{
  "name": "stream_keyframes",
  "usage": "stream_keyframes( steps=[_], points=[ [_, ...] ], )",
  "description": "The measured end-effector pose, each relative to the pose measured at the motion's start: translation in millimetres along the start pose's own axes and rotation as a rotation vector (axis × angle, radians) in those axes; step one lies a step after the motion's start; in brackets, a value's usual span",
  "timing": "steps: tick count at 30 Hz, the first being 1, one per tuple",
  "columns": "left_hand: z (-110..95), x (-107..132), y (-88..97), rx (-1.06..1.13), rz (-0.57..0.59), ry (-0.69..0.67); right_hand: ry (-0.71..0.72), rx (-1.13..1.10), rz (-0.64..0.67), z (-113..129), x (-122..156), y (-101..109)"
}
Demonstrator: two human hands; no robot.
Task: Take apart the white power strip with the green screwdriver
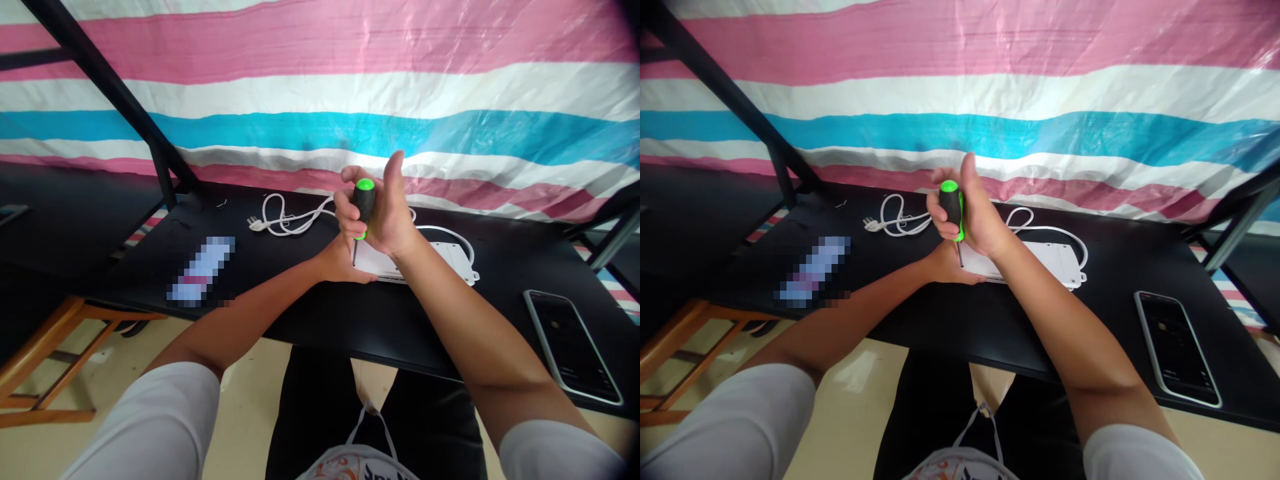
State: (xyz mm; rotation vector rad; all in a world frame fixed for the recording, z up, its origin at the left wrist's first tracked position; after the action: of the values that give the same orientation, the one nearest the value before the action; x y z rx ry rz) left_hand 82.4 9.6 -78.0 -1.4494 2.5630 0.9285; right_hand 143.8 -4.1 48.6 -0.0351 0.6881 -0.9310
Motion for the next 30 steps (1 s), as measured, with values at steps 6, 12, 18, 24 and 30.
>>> stream_keyframes(
  steps=[6, 12, 18, 24, 30],
  points=[
    [-13, 0, 2.3, -0.015, -0.003, -0.050, 0.002, 0.103, 0.080, -7, 4, 1],
    [-10, -1, 1.5, 0.010, 0.008, -0.073, -0.022, 0.051, -0.001, -6, 3, 0],
    [-5, 1, 1.9, 0.008, -0.027, -0.070, -0.048, -0.009, -0.011, -6, 0, -5],
    [-3, 0, 2.0, 0.006, -0.035, -0.082, 0.094, -0.036, -0.069, -4, 0, 3],
    [-7, -1, 1.3, 0.007, -0.003, -0.075, -0.059, -0.047, -0.013, -12, 1, -1]
  ],
)
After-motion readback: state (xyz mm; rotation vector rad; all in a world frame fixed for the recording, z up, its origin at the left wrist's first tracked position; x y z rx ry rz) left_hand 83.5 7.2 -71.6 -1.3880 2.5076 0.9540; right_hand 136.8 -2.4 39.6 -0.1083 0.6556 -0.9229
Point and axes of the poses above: each hand's wrist, its own x-axis away from the middle knuckle, its own y-axis out of the back of the hand, z = x × y, the point moved 6 cm from there along -x, towards the middle knuckle, and after that the axes turned 12 degrees about y, right-handed, at the moved point
